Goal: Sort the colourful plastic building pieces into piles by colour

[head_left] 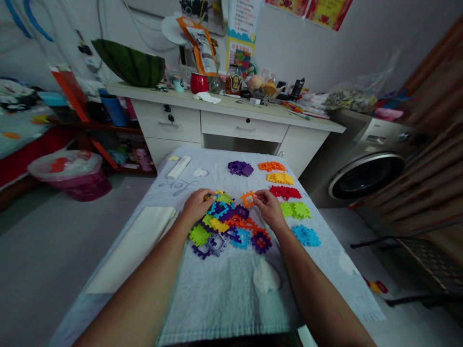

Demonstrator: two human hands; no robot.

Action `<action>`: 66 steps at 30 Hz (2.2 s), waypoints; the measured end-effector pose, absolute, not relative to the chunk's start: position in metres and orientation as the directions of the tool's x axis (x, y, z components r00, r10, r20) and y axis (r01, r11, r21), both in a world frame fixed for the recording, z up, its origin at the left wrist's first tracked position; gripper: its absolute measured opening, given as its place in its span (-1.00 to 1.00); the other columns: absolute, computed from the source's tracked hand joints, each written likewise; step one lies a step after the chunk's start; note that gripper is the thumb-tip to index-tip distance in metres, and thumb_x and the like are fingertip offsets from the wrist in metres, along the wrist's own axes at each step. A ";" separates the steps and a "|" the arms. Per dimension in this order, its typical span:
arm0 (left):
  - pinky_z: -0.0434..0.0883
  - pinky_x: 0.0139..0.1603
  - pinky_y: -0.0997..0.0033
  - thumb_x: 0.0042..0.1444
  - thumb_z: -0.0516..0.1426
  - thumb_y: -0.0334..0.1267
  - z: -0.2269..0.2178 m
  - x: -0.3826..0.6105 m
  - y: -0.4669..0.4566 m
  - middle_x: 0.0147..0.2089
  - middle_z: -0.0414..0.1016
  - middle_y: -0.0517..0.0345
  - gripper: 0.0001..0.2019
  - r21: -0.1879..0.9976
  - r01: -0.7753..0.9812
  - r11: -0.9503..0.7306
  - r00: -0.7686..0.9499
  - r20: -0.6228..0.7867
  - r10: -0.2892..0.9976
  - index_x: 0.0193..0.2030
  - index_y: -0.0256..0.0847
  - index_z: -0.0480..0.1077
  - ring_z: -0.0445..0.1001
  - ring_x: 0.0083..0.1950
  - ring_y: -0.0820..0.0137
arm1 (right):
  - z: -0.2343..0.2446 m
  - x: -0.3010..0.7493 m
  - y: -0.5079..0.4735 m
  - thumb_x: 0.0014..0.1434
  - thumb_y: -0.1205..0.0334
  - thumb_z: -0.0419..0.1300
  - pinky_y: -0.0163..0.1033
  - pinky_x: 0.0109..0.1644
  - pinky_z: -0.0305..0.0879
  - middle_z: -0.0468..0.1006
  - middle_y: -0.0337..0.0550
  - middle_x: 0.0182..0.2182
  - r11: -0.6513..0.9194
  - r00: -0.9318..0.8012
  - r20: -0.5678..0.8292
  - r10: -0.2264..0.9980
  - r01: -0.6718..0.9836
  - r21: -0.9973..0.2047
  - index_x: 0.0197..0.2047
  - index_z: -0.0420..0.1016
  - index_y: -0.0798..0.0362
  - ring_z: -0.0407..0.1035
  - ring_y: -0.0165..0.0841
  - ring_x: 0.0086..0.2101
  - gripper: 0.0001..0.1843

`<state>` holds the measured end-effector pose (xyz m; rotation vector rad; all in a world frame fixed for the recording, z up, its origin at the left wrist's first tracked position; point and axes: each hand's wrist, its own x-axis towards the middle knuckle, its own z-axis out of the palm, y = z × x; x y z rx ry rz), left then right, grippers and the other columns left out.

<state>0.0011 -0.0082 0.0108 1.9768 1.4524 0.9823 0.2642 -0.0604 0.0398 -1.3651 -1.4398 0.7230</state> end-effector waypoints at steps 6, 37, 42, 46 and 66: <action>0.40 -0.04 0.30 0.07 0.07 -0.06 0.012 0.000 -0.008 -0.14 0.56 0.09 -0.67 0.735 0.602 -0.311 0.178 0.256 0.950 -0.15 -0.16 0.52 0.49 -0.10 0.27 | 0.027 0.274 -0.057 0.06 0.27 0.09 -0.23 -0.21 0.27 0.50 -0.15 -0.33 0.117 0.156 0.307 0.939 0.694 -0.711 -0.17 0.45 0.08 0.34 -0.35 -0.36 -0.75; 0.39 -0.01 0.31 0.13 -0.02 -0.08 0.015 0.001 -0.009 -0.11 0.57 0.11 -0.66 0.748 0.602 -0.280 0.155 0.235 0.960 -0.14 -0.16 0.49 0.49 -0.07 0.28 | 0.016 0.266 -0.061 0.05 0.33 0.16 -0.12 0.05 0.26 0.54 -0.01 -0.13 0.112 0.063 0.351 0.934 0.883 -0.456 -0.02 0.44 0.09 0.38 -0.21 -0.12 -0.62; 0.39 -0.01 0.34 0.20 -0.07 0.03 0.020 0.002 -0.014 -0.06 0.57 0.12 -0.59 0.807 0.552 -0.212 0.075 0.205 0.976 -0.07 -0.16 0.45 0.50 -0.04 0.28 | 0.022 0.263 -0.063 0.05 0.38 0.14 -0.07 0.09 0.25 0.53 0.03 -0.09 0.143 0.060 0.388 0.920 0.869 -0.474 -0.03 0.44 0.12 0.37 -0.19 -0.09 -0.63; 0.41 -0.02 0.31 0.21 -0.06 0.06 0.020 0.002 -0.014 -0.07 0.57 0.08 -0.55 0.823 0.527 -0.210 0.095 0.188 0.978 0.01 -0.17 0.42 0.52 -0.06 0.28 | 0.040 0.263 -0.061 0.05 0.37 0.15 -0.06 0.07 0.26 0.53 0.00 -0.09 0.207 0.015 0.414 0.910 0.849 -0.485 -0.05 0.45 0.08 0.37 -0.19 -0.09 -0.66; 0.42 0.00 0.23 0.12 0.05 0.00 0.010 -0.001 -0.008 -0.06 0.56 0.09 -0.66 0.738 0.618 -0.270 0.165 0.213 0.963 -0.09 -0.10 0.47 0.49 -0.02 0.21 | 0.088 0.405 0.121 0.07 0.28 0.27 -0.35 -0.38 0.24 0.60 -0.05 -0.39 -0.382 0.505 0.125 0.854 0.772 -0.508 -0.27 0.59 0.17 0.46 -0.35 -0.40 -0.83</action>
